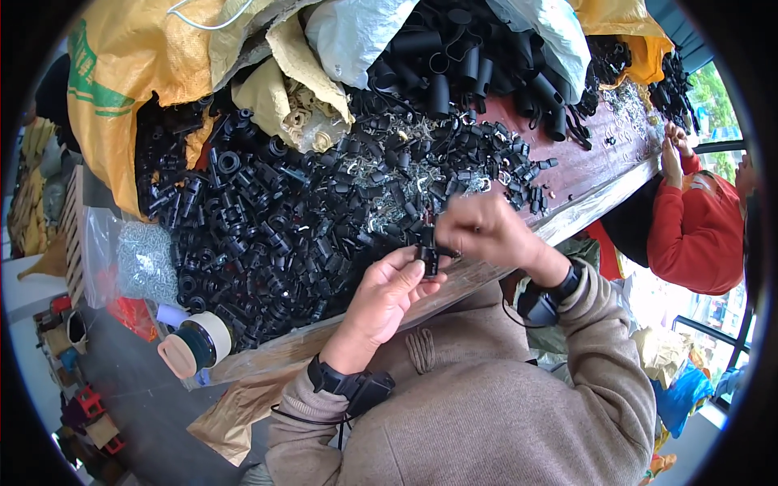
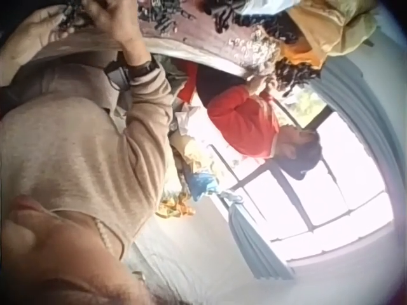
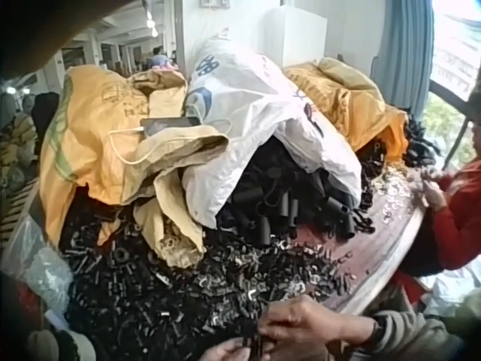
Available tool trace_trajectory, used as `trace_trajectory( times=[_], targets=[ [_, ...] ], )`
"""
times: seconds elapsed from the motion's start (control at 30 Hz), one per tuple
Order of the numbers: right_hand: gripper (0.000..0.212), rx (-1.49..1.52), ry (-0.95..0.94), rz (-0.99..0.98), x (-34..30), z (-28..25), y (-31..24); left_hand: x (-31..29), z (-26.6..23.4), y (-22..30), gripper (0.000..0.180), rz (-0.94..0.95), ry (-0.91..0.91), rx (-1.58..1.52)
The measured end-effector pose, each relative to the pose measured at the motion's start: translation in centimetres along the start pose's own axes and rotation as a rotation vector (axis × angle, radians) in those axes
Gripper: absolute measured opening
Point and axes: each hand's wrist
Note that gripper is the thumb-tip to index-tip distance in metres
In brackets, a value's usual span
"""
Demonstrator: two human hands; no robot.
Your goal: The person assembles small components by hand, inserting a small white plastic part into a black plastic housing. They then pick up a larger black cylindrical sleeve and slide it over the assembly before setting the completed unit aside.
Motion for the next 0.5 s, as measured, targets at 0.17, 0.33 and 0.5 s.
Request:
trace_trajectory(
  times=[0.17, 0.33, 0.5],
  targets=[
    [0.016, -0.659, 0.081, -0.088, 2.9, -0.3, 3.1, -1.0, -0.1, 0.1, 0.025, 0.035, 0.019, -0.062],
    [0.022, -0.937, 0.017, -0.122, 3.4, 0.2, 3.8, -1.6, -0.3, -0.1, 0.024, 0.078, 0.032, -0.057],
    [0.025, -0.851, 0.080, -0.179, 2.7, -0.6, 2.9, -1.5, -0.3, 0.3, 0.024, 0.148, 0.060, -0.096]
  ],
)
Point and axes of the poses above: each hand's wrist, its own x-axis towards the middle knuckle, its own z-axis out of the palm, y = z × x
